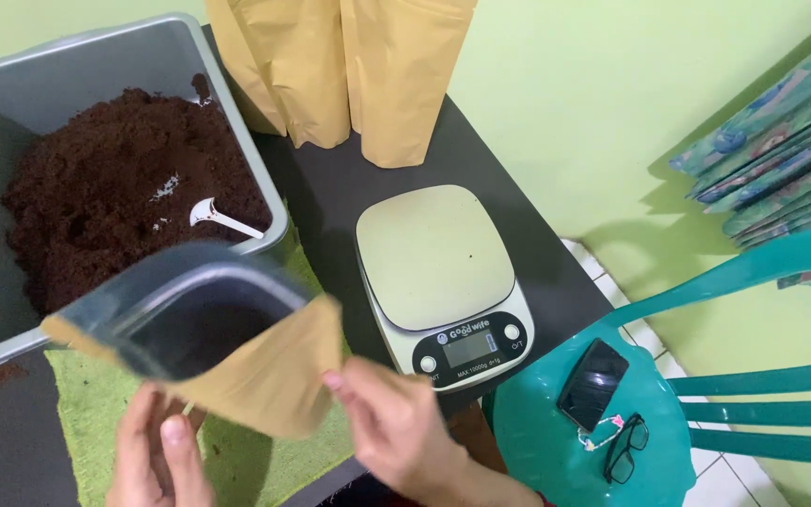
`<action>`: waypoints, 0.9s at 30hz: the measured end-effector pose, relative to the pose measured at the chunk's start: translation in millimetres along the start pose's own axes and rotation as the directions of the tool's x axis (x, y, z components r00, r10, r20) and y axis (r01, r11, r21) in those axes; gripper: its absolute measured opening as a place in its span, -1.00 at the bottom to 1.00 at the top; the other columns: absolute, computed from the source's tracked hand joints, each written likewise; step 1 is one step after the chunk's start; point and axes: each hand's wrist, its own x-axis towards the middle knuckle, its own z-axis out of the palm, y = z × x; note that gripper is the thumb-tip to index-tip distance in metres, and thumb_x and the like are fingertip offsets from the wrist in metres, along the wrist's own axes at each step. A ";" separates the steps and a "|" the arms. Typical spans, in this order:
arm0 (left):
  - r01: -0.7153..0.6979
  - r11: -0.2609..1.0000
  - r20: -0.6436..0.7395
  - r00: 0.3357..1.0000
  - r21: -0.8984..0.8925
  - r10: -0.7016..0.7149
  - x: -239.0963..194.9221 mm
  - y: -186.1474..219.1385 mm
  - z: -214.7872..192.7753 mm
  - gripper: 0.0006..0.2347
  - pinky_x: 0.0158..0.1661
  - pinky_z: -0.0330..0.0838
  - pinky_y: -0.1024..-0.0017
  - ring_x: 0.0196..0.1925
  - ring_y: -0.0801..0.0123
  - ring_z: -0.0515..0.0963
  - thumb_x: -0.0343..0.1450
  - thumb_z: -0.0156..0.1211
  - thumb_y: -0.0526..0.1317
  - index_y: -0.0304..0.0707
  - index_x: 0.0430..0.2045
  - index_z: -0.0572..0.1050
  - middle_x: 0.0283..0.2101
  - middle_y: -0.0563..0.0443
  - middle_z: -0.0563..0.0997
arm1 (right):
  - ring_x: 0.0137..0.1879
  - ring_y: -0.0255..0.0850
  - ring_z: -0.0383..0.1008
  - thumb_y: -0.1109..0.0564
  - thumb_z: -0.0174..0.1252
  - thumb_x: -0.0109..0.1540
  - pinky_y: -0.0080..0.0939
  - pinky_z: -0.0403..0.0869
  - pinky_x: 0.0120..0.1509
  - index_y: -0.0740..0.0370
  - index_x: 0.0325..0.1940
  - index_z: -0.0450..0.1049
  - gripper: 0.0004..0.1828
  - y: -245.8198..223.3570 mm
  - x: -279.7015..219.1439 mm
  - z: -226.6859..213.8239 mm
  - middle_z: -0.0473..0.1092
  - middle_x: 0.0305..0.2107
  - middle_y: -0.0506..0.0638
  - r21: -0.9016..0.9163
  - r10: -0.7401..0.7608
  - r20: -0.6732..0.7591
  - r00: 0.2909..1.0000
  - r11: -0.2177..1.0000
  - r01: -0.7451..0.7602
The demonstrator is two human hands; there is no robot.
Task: Filling and weighing stand-up pouches with ground coffee using a plastic spoon and a digital scale.
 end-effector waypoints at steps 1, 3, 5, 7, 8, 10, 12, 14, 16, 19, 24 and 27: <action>-0.035 0.983 0.051 0.998 -0.182 0.045 1.7 11.7 2.0 -0.73 -0.10 0.20 0.31 -0.11 0.19 0.30 0.60 -0.20 -0.24 -0.51 0.07 0.29 -0.15 -0.24 0.36 | -0.59 -0.29 0.28 0.49 -0.01 0.21 -0.31 0.31 -0.56 0.39 -0.11 0.46 -0.76 -1.3 2.8 -10.3 0.48 -0.40 0.10 -0.026 0.040 -0.065 0.997 0.999 -0.042; -0.054 0.931 0.093 0.991 -0.360 0.093 -0.2 23.0 4.9 -0.58 0.33 0.35 0.04 0.39 -0.23 0.37 0.54 -0.28 -0.30 -0.75 0.25 0.13 0.30 -0.62 0.33 | -0.59 -0.30 0.32 0.42 0.04 0.23 -0.29 0.35 -0.51 0.33 -0.09 0.53 -0.76 1.4 2.9 -32.4 0.57 -0.33 0.06 -0.049 0.083 -0.126 0.989 0.995 -0.090; -0.045 0.942 0.188 0.975 -0.333 0.114 -6.0 23.6 8.5 -0.63 0.32 0.39 0.22 0.36 -0.08 0.45 0.49 -0.17 -0.35 -0.66 0.18 0.23 0.28 -0.49 0.41 | -0.47 -0.29 0.59 0.27 0.13 0.20 -0.28 0.49 -0.36 0.06 -0.19 0.66 -0.76 9.9 0.0 -57.8 0.65 -0.16 -0.06 -0.378 0.184 -0.316 0.931 0.875 -0.301; -0.082 0.947 0.191 0.970 -0.312 0.147 -10.1 12.3 16.5 -0.67 0.31 0.44 0.28 0.32 -0.04 0.52 0.49 -0.11 -0.38 -0.62 0.15 0.30 0.25 -0.46 0.46 | -0.49 -0.32 0.31 0.29 0.14 0.27 -0.29 0.28 -0.41 0.18 -0.24 0.58 -0.88 3.4 19.9 -81.1 0.44 -0.39 -0.08 -0.389 0.122 -0.375 0.919 0.879 -0.275; -0.122 0.951 0.202 0.962 -0.283 0.184 -11.5 6.4 19.0 -0.70 0.30 0.50 0.33 0.27 0.00 0.58 0.49 -0.05 -0.43 -0.58 0.11 0.37 0.23 -0.43 0.51 | -0.51 -0.35 0.03 0.30 0.16 0.34 -0.31 0.08 -0.46 0.29 -0.29 0.50 -0.90 -0.4 29.5 -91.3 0.24 -0.62 -0.11 -0.394 0.066 -0.437 0.897 0.883 -0.257; -0.147 0.948 0.187 0.961 -0.281 0.204 -17.3 9.0 26.6 -0.73 0.26 0.53 0.37 0.22 0.03 0.62 0.48 -0.03 -0.43 -0.57 0.07 0.42 0.18 -0.42 0.56 | -0.45 -0.33 0.22 0.29 0.08 0.38 -0.33 0.29 -0.37 0.33 -0.27 0.49 -0.86 -2.3 40.9 -99.5 0.38 -0.55 -0.05 -0.311 0.091 -0.464 0.881 0.915 -0.258; -0.169 0.945 0.175 0.959 -0.281 0.223 -19.9 6.1 31.1 -0.75 0.23 0.57 0.40 0.17 0.06 0.67 0.48 -0.01 -0.44 -0.55 0.02 0.47 0.13 -0.41 0.60 | -0.40 -0.31 0.42 0.29 0.01 0.42 -0.35 0.50 -0.28 0.38 -0.25 0.48 -0.81 2.6 46.7 -104.7 0.51 -0.49 0.01 -0.229 0.119 -0.487 0.865 0.939 -0.258; -0.264 0.947 0.205 0.932 -0.185 0.300 -20.5 -1.9 32.7 -0.78 0.17 0.60 0.37 0.09 0.25 0.72 0.47 0.05 -0.31 -0.34 -0.06 0.56 0.03 -0.16 0.69 | -0.37 -0.24 0.49 0.28 -0.02 0.43 -0.27 0.62 -0.17 0.40 -0.24 0.41 -0.81 13.9 46.9 -107.3 0.47 -0.51 0.05 -0.252 0.077 -0.510 0.857 0.939 -0.235; -0.271 0.947 0.219 0.927 -0.172 0.305 -19.7 0.9 32.4 -0.80 0.15 0.59 0.41 0.07 0.29 0.72 0.47 0.05 -0.30 -0.30 -0.09 0.58 0.00 -0.11 0.71 | -0.37 -0.28 0.34 0.26 -0.01 0.43 -0.30 0.60 -0.17 0.37 -0.23 0.41 -0.83 22.2 42.5 -107.7 0.34 -0.53 -0.01 -0.247 0.104 -0.519 0.848 0.932 -0.266; -0.270 0.948 0.231 0.924 -0.168 0.304 -18.9 3.8 31.7 -0.81 0.12 0.59 0.45 0.03 0.34 0.74 0.47 0.06 -0.31 -0.26 -0.15 0.61 -0.04 -0.05 0.73 | -0.37 -0.32 0.12 0.23 0.02 0.44 -0.35 0.46 -0.22 0.34 -0.27 0.37 -0.80 32.6 38.5 -107.0 0.17 -0.55 -0.10 -0.246 0.143 -0.520 0.842 0.919 -0.308; -0.254 0.946 0.222 0.929 -0.201 0.296 -20.2 9.1 34.2 -0.83 0.09 0.60 0.49 -0.01 0.35 0.75 0.46 0.06 -0.33 -0.27 -0.21 0.63 -0.10 -0.04 0.75 | -0.37 -0.31 0.10 0.20 0.01 0.45 -0.35 0.45 -0.24 0.31 -0.24 0.39 -0.81 25.7 41.0 -106.9 0.16 -0.53 -0.10 -0.254 0.187 -0.501 0.845 0.902 -0.350; -0.252 0.949 0.225 0.930 -0.191 0.292 -21.8 7.7 35.5 -0.83 0.06 0.61 0.52 -0.03 0.39 0.76 0.46 0.08 -0.32 -0.24 -0.23 0.64 -0.11 -0.02 0.75 | -0.01 -0.04 0.68 0.11 0.02 0.38 -0.13 0.63 0.05 0.21 0.14 0.36 -0.74 5.3 38.6 -102.7 0.59 -0.13 0.10 -0.274 0.335 -0.483 0.809 0.820 -0.503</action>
